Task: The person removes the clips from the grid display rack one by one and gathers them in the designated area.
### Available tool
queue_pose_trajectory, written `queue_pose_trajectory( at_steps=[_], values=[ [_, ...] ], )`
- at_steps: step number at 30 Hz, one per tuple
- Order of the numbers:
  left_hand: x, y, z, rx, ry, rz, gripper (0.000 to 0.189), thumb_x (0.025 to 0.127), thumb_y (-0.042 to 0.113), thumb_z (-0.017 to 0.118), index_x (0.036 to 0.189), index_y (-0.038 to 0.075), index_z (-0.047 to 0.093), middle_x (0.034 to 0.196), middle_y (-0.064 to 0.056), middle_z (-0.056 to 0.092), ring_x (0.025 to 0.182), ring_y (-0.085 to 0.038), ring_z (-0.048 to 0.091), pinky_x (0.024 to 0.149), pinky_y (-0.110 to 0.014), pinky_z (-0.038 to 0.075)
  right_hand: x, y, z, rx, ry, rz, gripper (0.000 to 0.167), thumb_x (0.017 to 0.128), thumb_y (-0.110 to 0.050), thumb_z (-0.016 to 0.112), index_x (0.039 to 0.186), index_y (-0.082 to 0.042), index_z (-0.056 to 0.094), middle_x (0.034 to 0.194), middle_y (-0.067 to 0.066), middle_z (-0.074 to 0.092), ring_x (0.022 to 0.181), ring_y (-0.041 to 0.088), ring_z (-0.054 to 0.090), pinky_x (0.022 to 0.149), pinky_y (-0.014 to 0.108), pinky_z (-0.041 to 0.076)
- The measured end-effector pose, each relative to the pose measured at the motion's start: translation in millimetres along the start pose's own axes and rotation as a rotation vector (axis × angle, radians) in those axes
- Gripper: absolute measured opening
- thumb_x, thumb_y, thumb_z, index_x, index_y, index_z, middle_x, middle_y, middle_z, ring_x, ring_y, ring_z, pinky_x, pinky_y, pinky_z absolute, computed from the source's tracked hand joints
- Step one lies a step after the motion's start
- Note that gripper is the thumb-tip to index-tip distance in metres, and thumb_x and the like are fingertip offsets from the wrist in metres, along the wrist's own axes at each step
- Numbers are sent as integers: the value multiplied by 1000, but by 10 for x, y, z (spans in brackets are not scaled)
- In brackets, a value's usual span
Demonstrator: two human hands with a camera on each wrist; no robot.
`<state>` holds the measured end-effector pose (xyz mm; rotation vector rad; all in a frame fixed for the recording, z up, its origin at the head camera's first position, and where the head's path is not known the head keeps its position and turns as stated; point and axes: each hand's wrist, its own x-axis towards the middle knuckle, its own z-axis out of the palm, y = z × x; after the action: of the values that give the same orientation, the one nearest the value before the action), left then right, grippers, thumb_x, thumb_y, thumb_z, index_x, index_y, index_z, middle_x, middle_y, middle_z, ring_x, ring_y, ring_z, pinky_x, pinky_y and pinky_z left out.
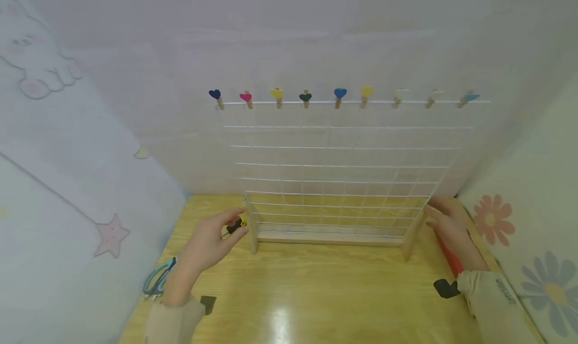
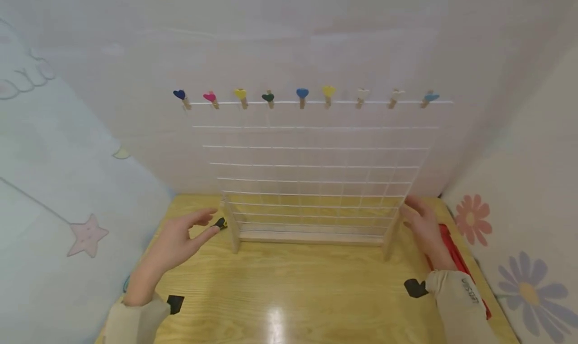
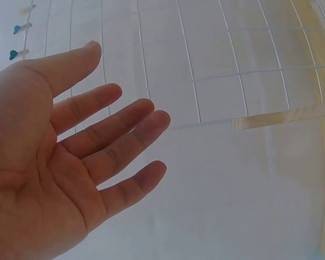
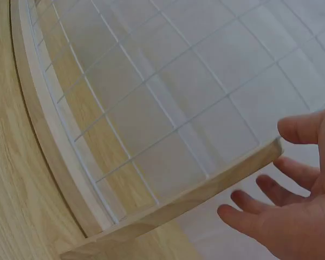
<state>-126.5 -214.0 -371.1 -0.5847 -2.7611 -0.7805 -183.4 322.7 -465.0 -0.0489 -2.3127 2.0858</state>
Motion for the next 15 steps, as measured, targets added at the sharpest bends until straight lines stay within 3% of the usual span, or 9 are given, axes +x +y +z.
queue_pose_trajectory(
  at_steps=[3,6,11,15],
  values=[
    [21,14,-16,-13,-13,13,42,89,22,70,126,5,60,104,-10,70,91,-24,67,57,-27,43,30,136,-77,213,-103,38,62,100,-12,50,148,8,15,117,-13,51,101,-4,53,80,19,51],
    [27,5,-50,-37,-26,-5,41,90,21,68,127,4,59,109,-11,69,96,-27,66,67,-36,50,51,225,-127,308,-149,44,68,101,-8,48,147,13,3,114,-16,53,103,-1,54,81,21,52],
    [64,-9,-171,-54,-35,-30,42,92,19,66,129,2,57,116,-16,65,102,-32,63,80,-49,51,106,280,-155,309,-181,35,70,101,-7,47,146,14,-1,121,-10,48,106,0,54,82,23,52],
    [159,-5,-291,-33,-5,17,41,91,17,67,128,0,57,111,-18,67,99,-34,64,79,-50,52,128,287,-167,289,-201,18,71,101,-6,46,144,16,-5,125,-7,43,106,-2,54,82,23,53]
  ],
)
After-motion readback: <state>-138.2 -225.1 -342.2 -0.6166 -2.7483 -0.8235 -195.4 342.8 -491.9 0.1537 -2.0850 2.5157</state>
